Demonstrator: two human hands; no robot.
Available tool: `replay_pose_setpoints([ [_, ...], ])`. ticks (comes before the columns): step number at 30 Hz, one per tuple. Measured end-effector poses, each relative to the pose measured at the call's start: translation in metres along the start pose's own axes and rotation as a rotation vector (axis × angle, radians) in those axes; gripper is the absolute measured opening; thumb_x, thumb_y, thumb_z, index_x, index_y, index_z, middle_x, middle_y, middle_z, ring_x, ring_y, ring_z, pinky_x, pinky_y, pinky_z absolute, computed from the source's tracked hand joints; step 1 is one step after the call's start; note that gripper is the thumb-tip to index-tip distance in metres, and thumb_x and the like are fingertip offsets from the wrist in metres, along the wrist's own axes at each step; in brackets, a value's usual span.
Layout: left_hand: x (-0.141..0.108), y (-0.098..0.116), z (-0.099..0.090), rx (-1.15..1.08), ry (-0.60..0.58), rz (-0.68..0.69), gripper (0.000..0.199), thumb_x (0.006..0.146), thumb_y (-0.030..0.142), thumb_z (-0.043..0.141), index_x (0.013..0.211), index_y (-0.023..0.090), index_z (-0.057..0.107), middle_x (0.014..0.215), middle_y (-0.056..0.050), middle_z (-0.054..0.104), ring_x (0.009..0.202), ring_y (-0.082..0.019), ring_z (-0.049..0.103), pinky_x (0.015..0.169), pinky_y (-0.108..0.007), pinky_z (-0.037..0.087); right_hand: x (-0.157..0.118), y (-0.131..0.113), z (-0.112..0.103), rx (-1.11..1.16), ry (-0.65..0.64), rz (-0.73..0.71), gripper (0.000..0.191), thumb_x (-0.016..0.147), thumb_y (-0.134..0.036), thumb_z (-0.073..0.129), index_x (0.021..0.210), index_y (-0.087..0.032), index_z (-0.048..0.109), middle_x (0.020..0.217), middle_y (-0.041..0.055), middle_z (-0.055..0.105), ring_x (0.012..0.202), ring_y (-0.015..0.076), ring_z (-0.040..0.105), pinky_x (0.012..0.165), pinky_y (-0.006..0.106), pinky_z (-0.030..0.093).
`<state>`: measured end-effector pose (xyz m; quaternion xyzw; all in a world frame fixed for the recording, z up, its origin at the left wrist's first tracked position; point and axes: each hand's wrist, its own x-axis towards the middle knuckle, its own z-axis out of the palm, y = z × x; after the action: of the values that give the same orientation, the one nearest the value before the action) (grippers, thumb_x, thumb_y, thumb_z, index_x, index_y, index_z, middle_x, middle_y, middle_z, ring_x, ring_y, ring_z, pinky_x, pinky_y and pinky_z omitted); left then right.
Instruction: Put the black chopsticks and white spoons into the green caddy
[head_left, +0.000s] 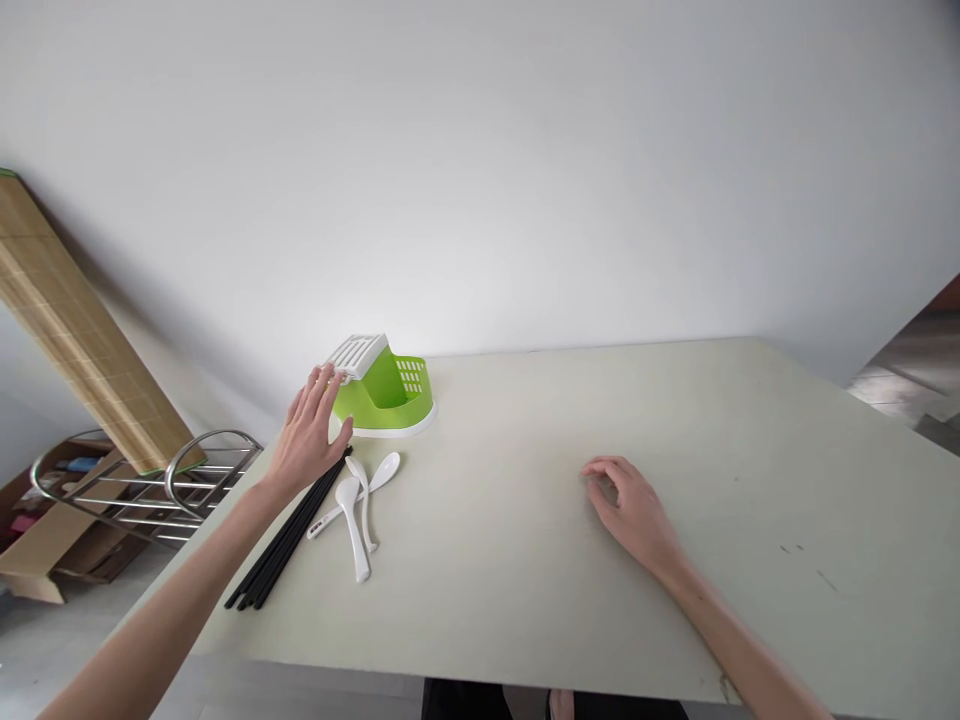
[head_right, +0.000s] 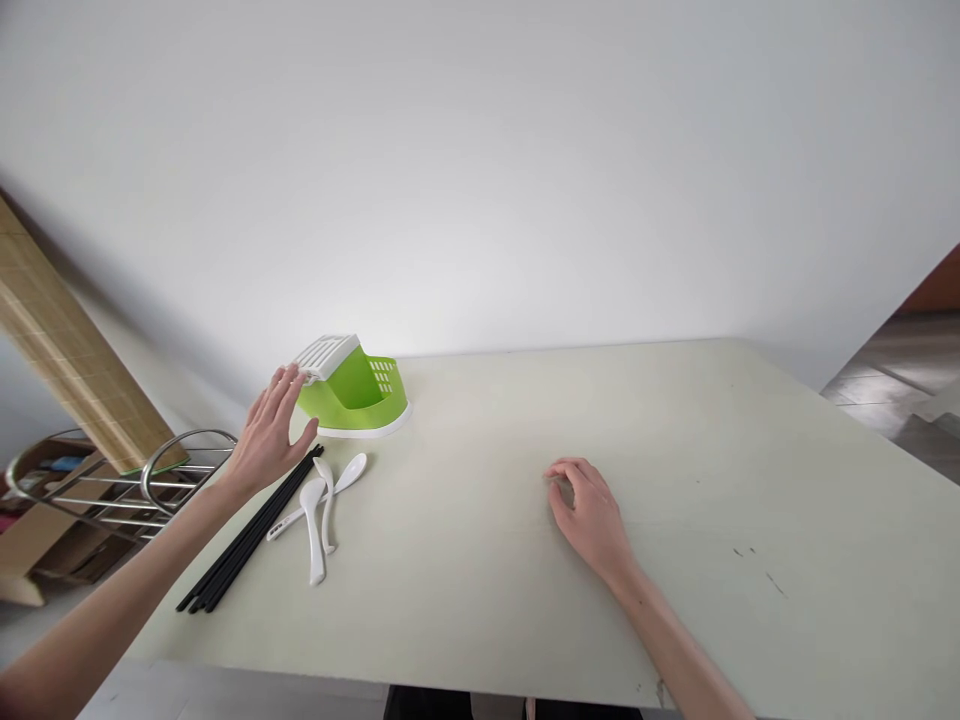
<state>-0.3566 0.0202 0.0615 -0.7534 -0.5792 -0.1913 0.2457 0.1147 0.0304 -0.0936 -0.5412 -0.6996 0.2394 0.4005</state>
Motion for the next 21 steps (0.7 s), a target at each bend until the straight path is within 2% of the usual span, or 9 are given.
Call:
replay_pose_setpoints([
  [4, 0.01, 0.004, -0.011, -0.012, 0.016, -0.06, 0.072, 0.102, 0.038, 0.045, 0.168, 0.027, 0.019, 0.175, -0.011, 0.024, 0.162, -0.031, 0.019, 0.127, -0.055, 0.024, 0.001, -0.001, 0.0, 0.006, -0.001, -0.012, 0.023, 0.096, -0.034, 0.047, 0.103, -0.026, 0.067, 0.119, 0.0068, 0.068, 0.109, 0.0235, 0.065, 0.095, 0.041, 0.051],
  [7, 0.022, 0.0, -0.013, -0.016, 0.03, -0.122, 0.076, 0.1, 0.041, 0.047, 0.167, 0.022, 0.019, 0.173, -0.014, 0.027, 0.162, -0.032, 0.019, 0.128, -0.056, 0.024, 0.001, -0.001, -0.001, 0.003, -0.001, -0.014, 0.023, 0.096, -0.034, 0.047, 0.102, -0.026, 0.067, 0.118, 0.0072, 0.068, 0.11, 0.0238, 0.065, 0.096, 0.041, 0.051],
  [10, 0.032, -0.009, -0.011, -0.023, -0.025, -0.168, 0.077, 0.096, 0.043, 0.05, 0.165, 0.018, 0.027, 0.17, -0.015, 0.034, 0.161, -0.035, 0.018, 0.127, -0.058, 0.024, 0.0, -0.003, -0.002, 0.004, -0.004, -0.015, 0.023, 0.096, -0.034, 0.046, 0.103, -0.026, 0.067, 0.118, 0.0075, 0.068, 0.109, 0.0241, 0.065, 0.095, 0.041, 0.051],
  [13, 0.038, -0.015, -0.008, -0.058, -0.08, -0.203, 0.075, 0.092, 0.043, 0.051, 0.161, 0.019, 0.035, 0.166, -0.013, 0.042, 0.155, -0.036, 0.035, 0.124, -0.055, 0.033, 0.001, -0.005, -0.003, 0.007, -0.002, -0.01, 0.023, 0.097, -0.034, 0.046, 0.102, -0.026, 0.067, 0.117, 0.0075, 0.068, 0.11, 0.0242, 0.065, 0.097, 0.041, 0.051],
  [16, 0.039, -0.013, -0.008, -0.089, -0.088, -0.27, 0.076, 0.089, 0.042, 0.053, 0.16, 0.022, 0.037, 0.166, -0.01, 0.042, 0.142, -0.034, 0.052, 0.116, -0.049, 0.045, 0.001, -0.008, -0.004, 0.002, -0.001, -0.013, 0.023, 0.097, -0.034, 0.046, 0.1, -0.026, 0.067, 0.115, 0.0074, 0.069, 0.11, 0.0244, 0.065, 0.098, 0.042, 0.05],
  [21, 0.044, -0.006, -0.011, -0.084, -0.141, -0.281, 0.082, 0.084, 0.041, 0.055, 0.162, 0.022, 0.034, 0.167, -0.011, 0.039, 0.133, -0.035, 0.059, 0.107, -0.049, 0.052, 0.002, -0.007, -0.004, 0.01, -0.005, -0.019, 0.024, 0.096, -0.033, 0.045, 0.098, -0.026, 0.067, 0.115, 0.0081, 0.069, 0.111, 0.0251, 0.064, 0.099, 0.043, 0.049],
])
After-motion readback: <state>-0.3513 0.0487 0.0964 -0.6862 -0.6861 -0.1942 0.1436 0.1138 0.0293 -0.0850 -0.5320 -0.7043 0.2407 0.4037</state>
